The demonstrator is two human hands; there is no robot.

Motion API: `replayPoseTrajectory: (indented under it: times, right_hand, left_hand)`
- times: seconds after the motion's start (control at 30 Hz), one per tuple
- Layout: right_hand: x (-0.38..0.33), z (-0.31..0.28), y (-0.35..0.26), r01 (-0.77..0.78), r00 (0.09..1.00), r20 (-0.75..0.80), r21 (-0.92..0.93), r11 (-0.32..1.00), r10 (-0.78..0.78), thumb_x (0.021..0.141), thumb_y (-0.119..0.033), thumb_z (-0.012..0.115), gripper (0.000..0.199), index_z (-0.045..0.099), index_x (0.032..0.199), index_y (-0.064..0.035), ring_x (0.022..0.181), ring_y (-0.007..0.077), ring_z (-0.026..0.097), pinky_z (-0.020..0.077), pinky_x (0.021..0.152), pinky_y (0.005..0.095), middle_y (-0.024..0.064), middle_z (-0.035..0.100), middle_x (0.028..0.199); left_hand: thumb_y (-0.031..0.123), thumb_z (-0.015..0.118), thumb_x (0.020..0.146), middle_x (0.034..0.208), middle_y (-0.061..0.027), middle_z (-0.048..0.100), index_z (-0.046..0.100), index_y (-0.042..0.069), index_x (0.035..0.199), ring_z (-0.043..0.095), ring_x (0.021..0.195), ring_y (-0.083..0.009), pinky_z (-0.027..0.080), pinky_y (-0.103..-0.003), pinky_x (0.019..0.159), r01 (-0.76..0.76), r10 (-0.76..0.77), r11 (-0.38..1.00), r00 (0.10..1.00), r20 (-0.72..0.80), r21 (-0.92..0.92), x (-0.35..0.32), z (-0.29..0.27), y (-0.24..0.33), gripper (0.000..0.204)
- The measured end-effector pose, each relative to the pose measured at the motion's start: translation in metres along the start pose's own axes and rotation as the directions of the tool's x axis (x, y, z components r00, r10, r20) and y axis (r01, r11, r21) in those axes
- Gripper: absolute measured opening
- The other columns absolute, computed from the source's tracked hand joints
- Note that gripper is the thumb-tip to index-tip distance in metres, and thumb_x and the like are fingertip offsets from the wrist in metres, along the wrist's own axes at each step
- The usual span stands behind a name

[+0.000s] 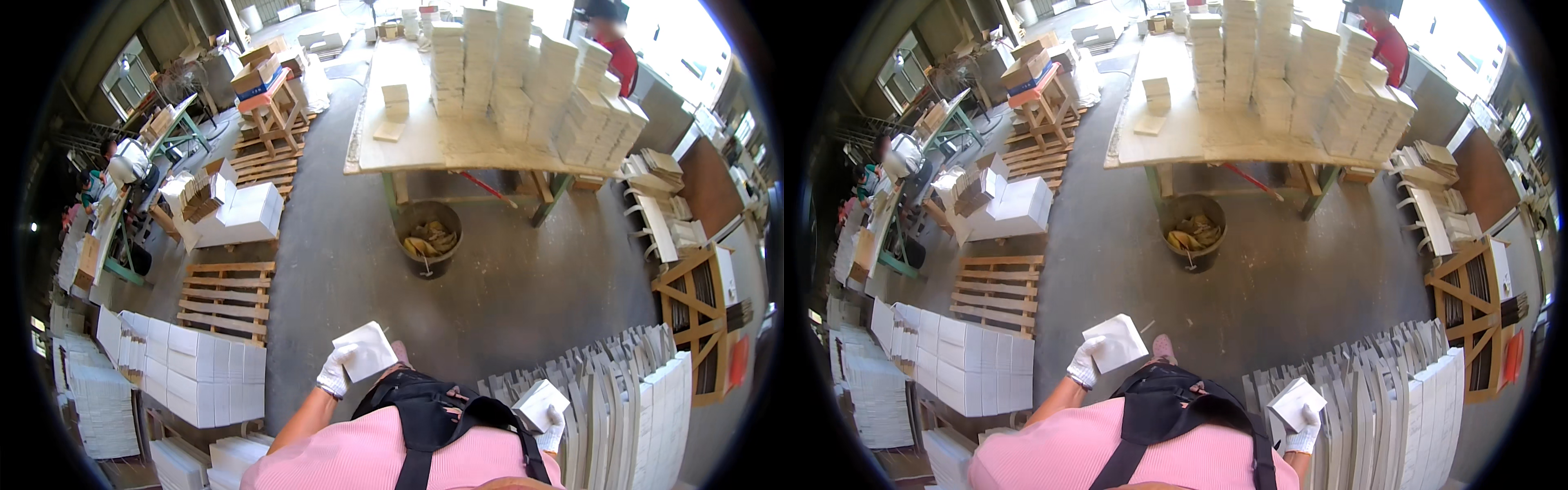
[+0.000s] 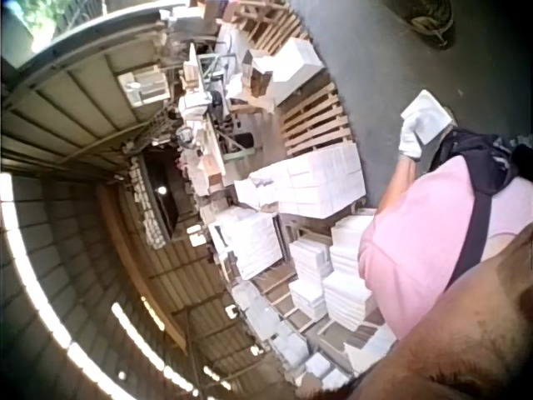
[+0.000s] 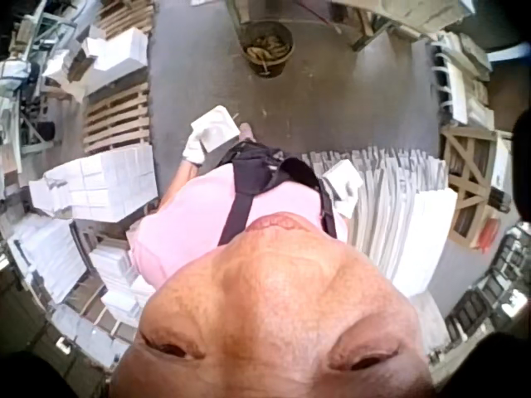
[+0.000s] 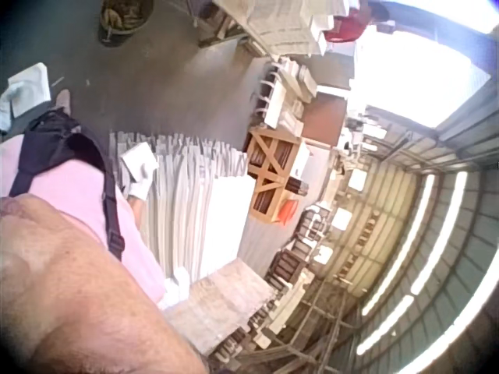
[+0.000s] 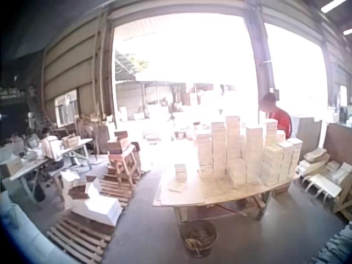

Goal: The person stacks white rectangular blocks on a table, picking them from nearby piles and arranging them into neat columns. They occasionally move aside other items and adjust the stack alignment.

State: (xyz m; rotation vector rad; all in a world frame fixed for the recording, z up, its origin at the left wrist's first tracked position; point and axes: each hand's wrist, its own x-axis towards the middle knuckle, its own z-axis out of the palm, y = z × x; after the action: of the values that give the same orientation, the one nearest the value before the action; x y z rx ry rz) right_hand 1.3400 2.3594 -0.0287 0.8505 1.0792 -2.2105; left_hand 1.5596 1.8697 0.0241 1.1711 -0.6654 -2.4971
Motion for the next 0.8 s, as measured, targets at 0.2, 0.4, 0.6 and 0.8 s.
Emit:
replayPoseTrajectory:
  times: [0.2,0.4,0.6,0.8]
  right_hand:
    - [0.065,0.156,0.075,0.013,0.994,0.108,-0.061,0.998,-0.006,0.078,-0.017,0.073,0.059,0.052,0.131,0.0014,0.103,0.0384,0.066,0.0551,0.092,0.0518,0.0172,0.066,0.118]
    - [0.135,0.334,0.120,-0.047,0.972,0.222,-0.124,0.991,0.074,0.078,-0.011,0.069,0.054,0.054,0.128,0.0037,0.104,0.0376,0.066,0.0542,0.094,0.0531,0.0194,0.066,0.118]
    - [0.234,0.508,0.147,-0.054,0.964,0.243,-0.217,0.975,0.107,0.081,-0.011,0.068,0.047,0.057,0.124,0.0047,0.100,0.0377,0.067,0.0543,0.092,0.0549,0.0203,0.068,0.111]
    - [0.313,0.732,0.169,-0.050,0.906,0.412,-0.114,0.992,0.093,0.085,-0.011,0.065,0.047,0.052,0.127,0.0067,0.104,0.0370,0.066,0.0550,0.093,0.0532,0.0209,0.065,0.116]
  left_hand:
    - [0.020,0.072,0.081,0.107,-0.0088,0.070,0.062,0.002,0.122,0.069,0.095,-0.0231,0.057,-0.038,0.088,-0.074,0.074,0.997,0.997,-0.003,-0.023,0.073,-0.072,0.115,0.046]
    - [0.026,0.072,0.082,0.112,-0.0135,0.068,0.059,0.000,0.123,0.068,0.101,-0.0287,0.057,-0.044,0.091,-0.166,0.157,0.977,0.984,-0.082,-0.131,0.110,-0.110,0.204,0.049]
    - [0.036,0.073,0.082,0.112,-0.0139,0.069,0.061,-0.002,0.121,0.068,0.101,-0.0291,0.055,-0.044,0.094,-0.300,0.258,0.940,0.937,-0.234,-0.164,0.144,-0.122,0.274,0.055]
    - [0.036,0.070,0.084,0.107,-0.0086,0.068,0.062,0.004,0.117,0.066,0.098,-0.0253,0.054,-0.042,0.089,-0.439,0.401,0.898,0.793,-0.458,0.026,0.208,-0.177,0.340,0.046]
